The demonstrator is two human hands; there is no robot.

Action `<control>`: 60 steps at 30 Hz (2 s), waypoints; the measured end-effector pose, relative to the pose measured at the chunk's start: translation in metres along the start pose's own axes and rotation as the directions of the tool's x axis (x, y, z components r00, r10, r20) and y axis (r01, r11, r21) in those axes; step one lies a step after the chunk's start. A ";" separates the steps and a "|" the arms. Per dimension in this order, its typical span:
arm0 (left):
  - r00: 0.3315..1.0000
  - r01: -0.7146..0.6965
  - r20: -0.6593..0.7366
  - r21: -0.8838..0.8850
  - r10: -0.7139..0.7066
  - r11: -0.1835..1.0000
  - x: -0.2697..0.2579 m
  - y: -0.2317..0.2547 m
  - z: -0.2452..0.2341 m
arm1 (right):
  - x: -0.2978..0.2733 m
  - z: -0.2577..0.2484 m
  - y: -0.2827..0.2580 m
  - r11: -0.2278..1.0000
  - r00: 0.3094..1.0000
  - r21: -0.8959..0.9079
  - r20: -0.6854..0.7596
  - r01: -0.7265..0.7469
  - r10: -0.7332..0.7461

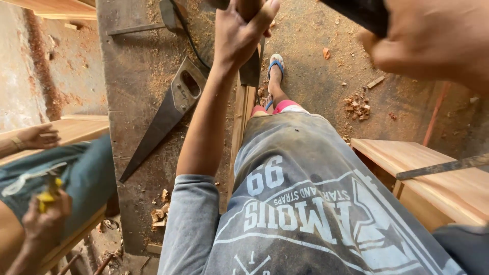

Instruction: The person is using a chisel and a hammer to carve out a recessed area on a wooden cabinet door.

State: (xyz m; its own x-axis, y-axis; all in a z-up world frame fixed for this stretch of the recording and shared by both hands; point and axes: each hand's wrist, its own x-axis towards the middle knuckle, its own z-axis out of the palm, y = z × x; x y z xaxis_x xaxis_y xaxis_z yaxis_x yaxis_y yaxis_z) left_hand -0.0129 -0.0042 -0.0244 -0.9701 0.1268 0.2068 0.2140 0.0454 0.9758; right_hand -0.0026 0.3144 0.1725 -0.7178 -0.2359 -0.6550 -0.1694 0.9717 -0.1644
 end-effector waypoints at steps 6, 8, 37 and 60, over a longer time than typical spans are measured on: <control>0.998 -0.059 -0.025 -0.155 0.056 0.986 -0.048 0.050 -0.011 | -0.016 0.000 -0.070 0.994 0.993 0.019 -0.065 0.105 -0.103; 0.998 -0.047 -0.054 -0.268 0.034 0.962 -0.056 0.055 -0.012 | -0.027 0.004 -0.071 0.976 0.962 0.052 -0.184 0.212 -0.199; 0.973 -0.232 -0.034 -0.197 0.230 0.952 -0.081 -0.002 -0.014 | -0.078 0.041 -0.071 0.888 0.935 0.366 -0.315 0.279 -0.164; 0.972 -0.215 0.102 -0.002 0.214 0.977 -0.082 0.042 0.014 | -0.094 0.042 -0.090 0.798 0.778 0.319 -0.565 0.512 -0.273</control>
State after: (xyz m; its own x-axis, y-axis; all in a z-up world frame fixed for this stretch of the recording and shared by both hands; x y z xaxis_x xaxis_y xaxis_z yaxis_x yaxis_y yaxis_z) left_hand 0.0772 0.0015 -0.0011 -0.8850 0.2344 0.4022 0.4169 0.0147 0.9088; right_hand 0.1088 0.2488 0.2181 -0.8941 -0.4453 -0.0478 -0.2873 0.6521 -0.7016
